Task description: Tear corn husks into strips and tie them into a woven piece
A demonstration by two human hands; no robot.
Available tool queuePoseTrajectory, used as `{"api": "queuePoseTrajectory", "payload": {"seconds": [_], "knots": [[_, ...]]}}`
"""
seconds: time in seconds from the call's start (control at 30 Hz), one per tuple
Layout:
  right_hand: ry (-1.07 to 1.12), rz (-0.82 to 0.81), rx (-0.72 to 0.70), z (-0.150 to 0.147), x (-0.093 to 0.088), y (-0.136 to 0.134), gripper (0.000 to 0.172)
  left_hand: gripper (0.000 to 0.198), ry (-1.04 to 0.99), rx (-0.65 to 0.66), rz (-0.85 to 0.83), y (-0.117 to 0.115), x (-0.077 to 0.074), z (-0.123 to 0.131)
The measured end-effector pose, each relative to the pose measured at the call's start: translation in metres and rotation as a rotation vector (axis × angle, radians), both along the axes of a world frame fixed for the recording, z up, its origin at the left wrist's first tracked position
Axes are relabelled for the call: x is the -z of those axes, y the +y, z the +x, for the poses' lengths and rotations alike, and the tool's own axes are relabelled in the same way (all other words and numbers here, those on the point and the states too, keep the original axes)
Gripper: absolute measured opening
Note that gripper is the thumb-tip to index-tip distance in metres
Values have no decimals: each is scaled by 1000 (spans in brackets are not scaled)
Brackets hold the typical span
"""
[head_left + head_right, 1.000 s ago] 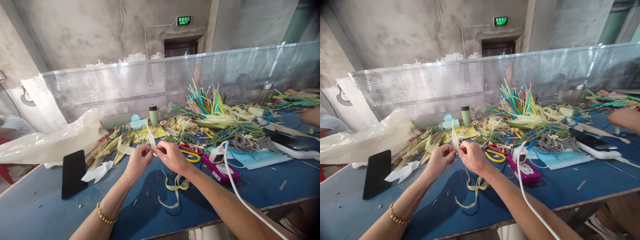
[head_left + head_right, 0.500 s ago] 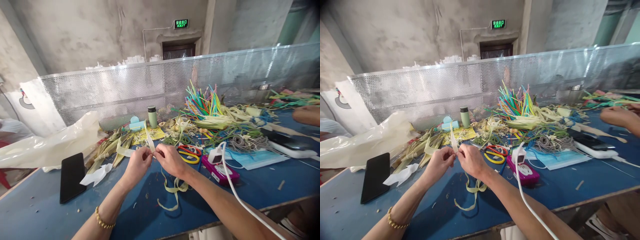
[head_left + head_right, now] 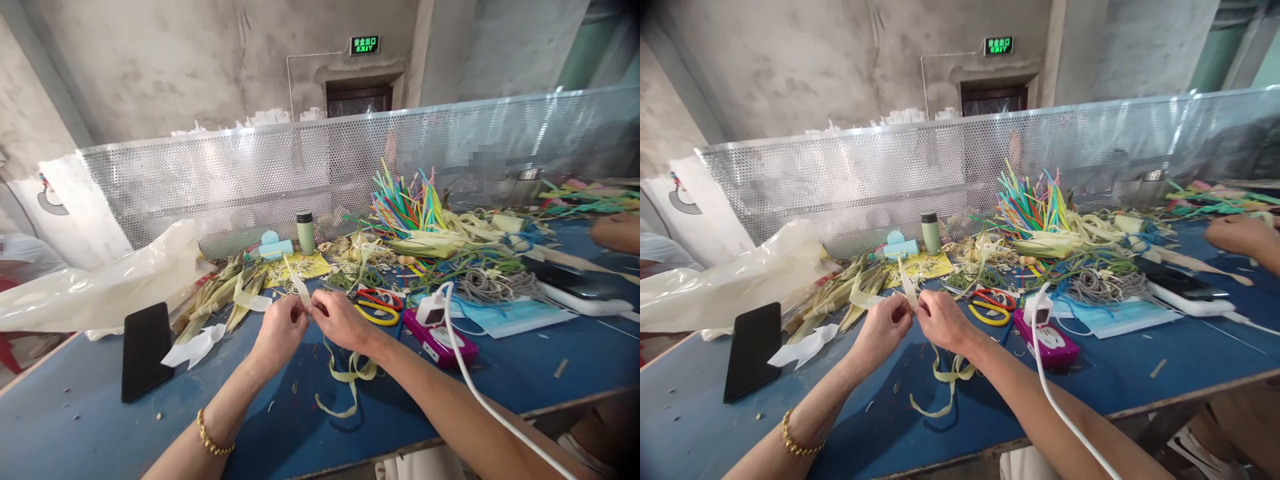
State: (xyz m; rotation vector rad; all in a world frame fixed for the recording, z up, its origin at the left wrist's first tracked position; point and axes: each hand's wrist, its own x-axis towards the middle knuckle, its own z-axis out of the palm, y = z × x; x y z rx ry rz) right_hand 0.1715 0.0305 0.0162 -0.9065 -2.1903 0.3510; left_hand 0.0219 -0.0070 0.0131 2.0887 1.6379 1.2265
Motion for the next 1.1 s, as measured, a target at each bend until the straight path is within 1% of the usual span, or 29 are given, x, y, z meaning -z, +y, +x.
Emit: {"api": "queuePoseTrajectory", "payload": {"seconds": [0.1,0.17,0.3,0.4,0.5,0.67,0.77,0.87,1.0,1.07,1.1], "knots": [[-3,-51,-18,0,-2,-1,26,14,44,-19,20,2,3,0],[17,-82,-35,0,-5,0,25,14,34,1,11,2,3,-1],[87,-154,-80,4,-10,1,23,12,-22,63,-2,-1,-4,-4],[141,-301,-147,7,-14,0,22,12,-3,67,10,-3,-11,-6],[206,-477,-246,8,-17,-4,21,12,24,17,40,-3,-15,-8],[333,-710,-418,8,-20,-10,24,12,15,-52,55,0,-19,-15],[368,-829,-538,9,-19,-13,23,12,-3,-71,65,2,-19,-19],[340,-923,-650,11,-18,-17,20,12,1,-80,86,5,-18,-22],[217,-955,-777,17,-21,-25,15,11,11,-118,91,16,-16,-32],[148,-960,-818,21,-25,-29,15,9,16,-200,85,22,-17,-46],[116,-954,-832,22,-27,-30,16,9,23,-266,83,25,-19,-56]]}}
